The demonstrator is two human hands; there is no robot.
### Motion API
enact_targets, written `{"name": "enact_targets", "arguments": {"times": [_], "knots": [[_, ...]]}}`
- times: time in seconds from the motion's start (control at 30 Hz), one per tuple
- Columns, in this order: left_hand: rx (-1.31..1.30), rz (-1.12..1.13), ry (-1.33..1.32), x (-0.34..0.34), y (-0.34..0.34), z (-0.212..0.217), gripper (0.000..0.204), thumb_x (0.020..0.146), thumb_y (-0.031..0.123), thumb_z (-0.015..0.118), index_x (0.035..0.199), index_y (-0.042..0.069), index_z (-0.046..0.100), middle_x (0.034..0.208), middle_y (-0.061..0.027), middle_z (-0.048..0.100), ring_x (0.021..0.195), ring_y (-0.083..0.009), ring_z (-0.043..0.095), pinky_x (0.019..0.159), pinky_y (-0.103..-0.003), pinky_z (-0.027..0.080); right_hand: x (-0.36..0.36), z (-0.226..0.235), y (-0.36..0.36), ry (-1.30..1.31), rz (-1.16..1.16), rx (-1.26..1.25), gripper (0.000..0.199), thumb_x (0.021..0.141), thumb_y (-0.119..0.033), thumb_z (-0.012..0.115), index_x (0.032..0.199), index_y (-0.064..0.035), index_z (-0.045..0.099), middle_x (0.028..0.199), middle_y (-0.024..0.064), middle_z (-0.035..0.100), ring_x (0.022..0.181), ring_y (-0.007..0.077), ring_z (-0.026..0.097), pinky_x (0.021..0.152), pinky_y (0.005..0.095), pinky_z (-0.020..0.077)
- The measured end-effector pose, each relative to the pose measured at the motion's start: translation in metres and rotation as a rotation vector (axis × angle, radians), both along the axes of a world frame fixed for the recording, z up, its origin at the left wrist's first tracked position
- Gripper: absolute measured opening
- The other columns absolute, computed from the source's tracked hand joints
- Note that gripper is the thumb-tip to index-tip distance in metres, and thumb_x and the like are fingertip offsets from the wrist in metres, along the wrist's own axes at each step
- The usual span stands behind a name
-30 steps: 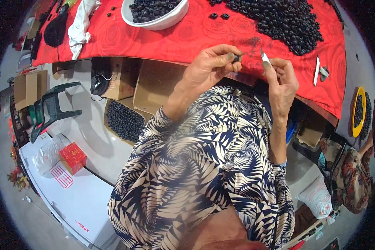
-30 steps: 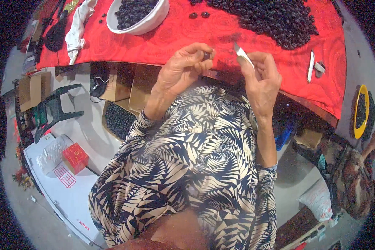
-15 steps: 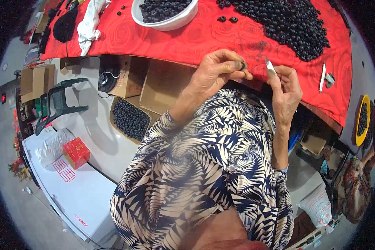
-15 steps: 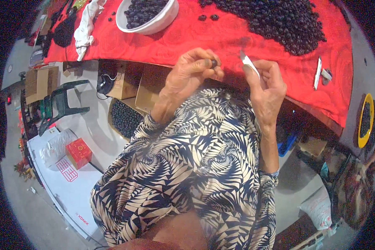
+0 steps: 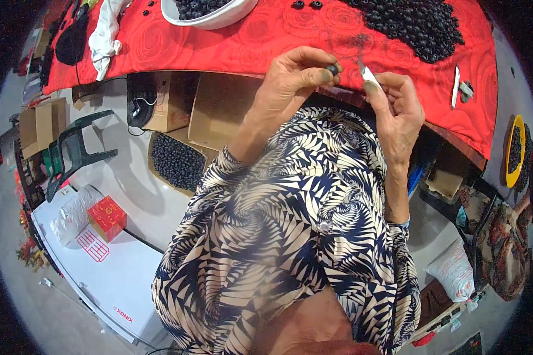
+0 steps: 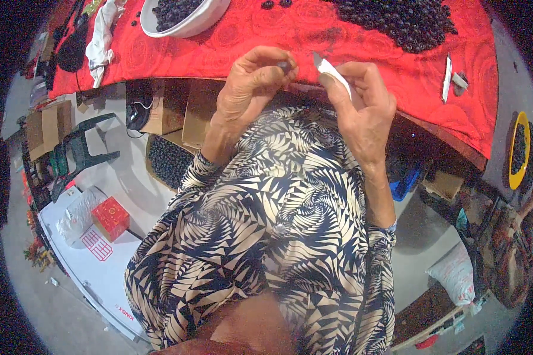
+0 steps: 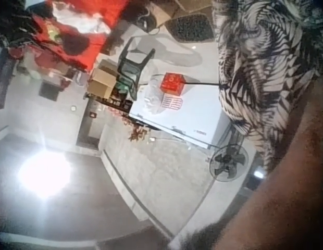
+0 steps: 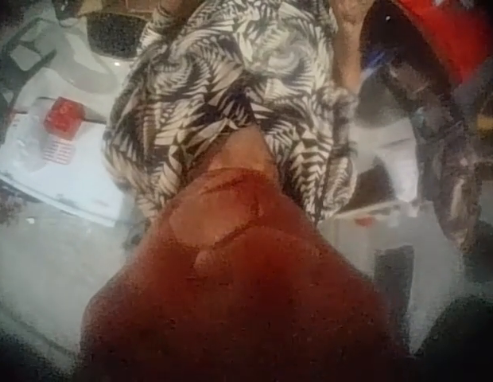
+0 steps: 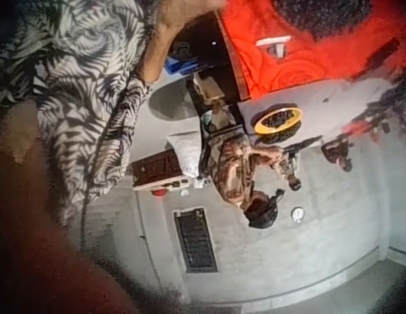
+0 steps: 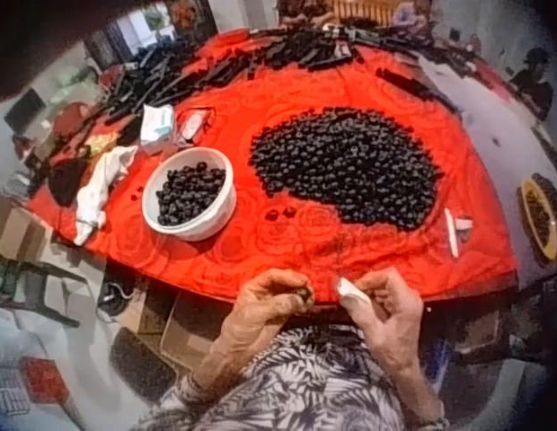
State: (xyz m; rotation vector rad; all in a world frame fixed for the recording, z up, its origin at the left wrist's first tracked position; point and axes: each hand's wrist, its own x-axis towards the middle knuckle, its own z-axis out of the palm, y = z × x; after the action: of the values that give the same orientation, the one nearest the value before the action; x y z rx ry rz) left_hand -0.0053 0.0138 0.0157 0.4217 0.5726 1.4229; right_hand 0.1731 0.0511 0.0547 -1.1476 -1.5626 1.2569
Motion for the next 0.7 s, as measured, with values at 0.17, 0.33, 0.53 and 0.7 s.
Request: {"name": "enact_targets", "arguments": {"times": [0.17, 0.33, 0.53, 0.7], "knots": [[0.046, 0.082, 0.022, 0.004, 0.001, 0.003, 0.021, 0.077, -0.005, 0.060, 0.097, -0.003, 0.059, 0.093, -0.0114, 0.063, 0.086, -0.0172, 0.061, 0.080, -0.029, 0.050, 0.000, 0.002, -0.004, -0.008, 0.070, 0.029, 0.019, 0.078, -0.005, 0.065, 0.091, 0.0027, 0.054, 0.082, 0.0076, 0.063, 0.076, 0.0108, 0.059, 0.067, 0.0231, 0.0479], [0.037, 0.094, 0.039, 0.002, 0.002, -0.002, 0.019, 0.079, -0.003, 0.060, 0.097, -0.003, 0.059, 0.092, -0.0114, 0.063, 0.085, -0.0181, 0.061, 0.079, -0.028, 0.051, -0.001, 0.001, -0.003, -0.043, 0.057, 0.023, 0.020, 0.078, -0.007, 0.066, 0.091, 0.0023, 0.054, 0.083, 0.0082, 0.064, 0.075, 0.0117, 0.061, 0.067, 0.0237, 0.0483], [0.007, 0.115, 0.038, 0.000, 0.002, -0.003, 0.016, 0.081, -0.001, 0.058, 0.097, -0.002, 0.059, 0.091, -0.0117, 0.063, 0.082, -0.0194, 0.063, 0.076, -0.028, 0.052, -0.002, -0.004, -0.002, -0.044, 0.056, 0.038, 0.021, 0.077, -0.008, 0.068, 0.090, 0.0019, 0.055, 0.082, 0.0089, 0.064, 0.075, 0.0130, 0.062, 0.066, 0.0246, 0.0488], [-0.037, 0.136, -0.007, -0.003, 0.003, -0.008, 0.014, 0.082, -0.001, 0.058, 0.095, -0.002, 0.059, 0.090, -0.0122, 0.063, 0.081, -0.0201, 0.063, 0.075, -0.027, 0.052, -0.002, -0.002, -0.002, -0.040, 0.065, 0.044, 0.021, 0.077, -0.008, 0.067, 0.090, 0.0019, 0.054, 0.082, 0.0089, 0.064, 0.075, 0.0133, 0.062, 0.066, 0.0249, 0.0490]]}}
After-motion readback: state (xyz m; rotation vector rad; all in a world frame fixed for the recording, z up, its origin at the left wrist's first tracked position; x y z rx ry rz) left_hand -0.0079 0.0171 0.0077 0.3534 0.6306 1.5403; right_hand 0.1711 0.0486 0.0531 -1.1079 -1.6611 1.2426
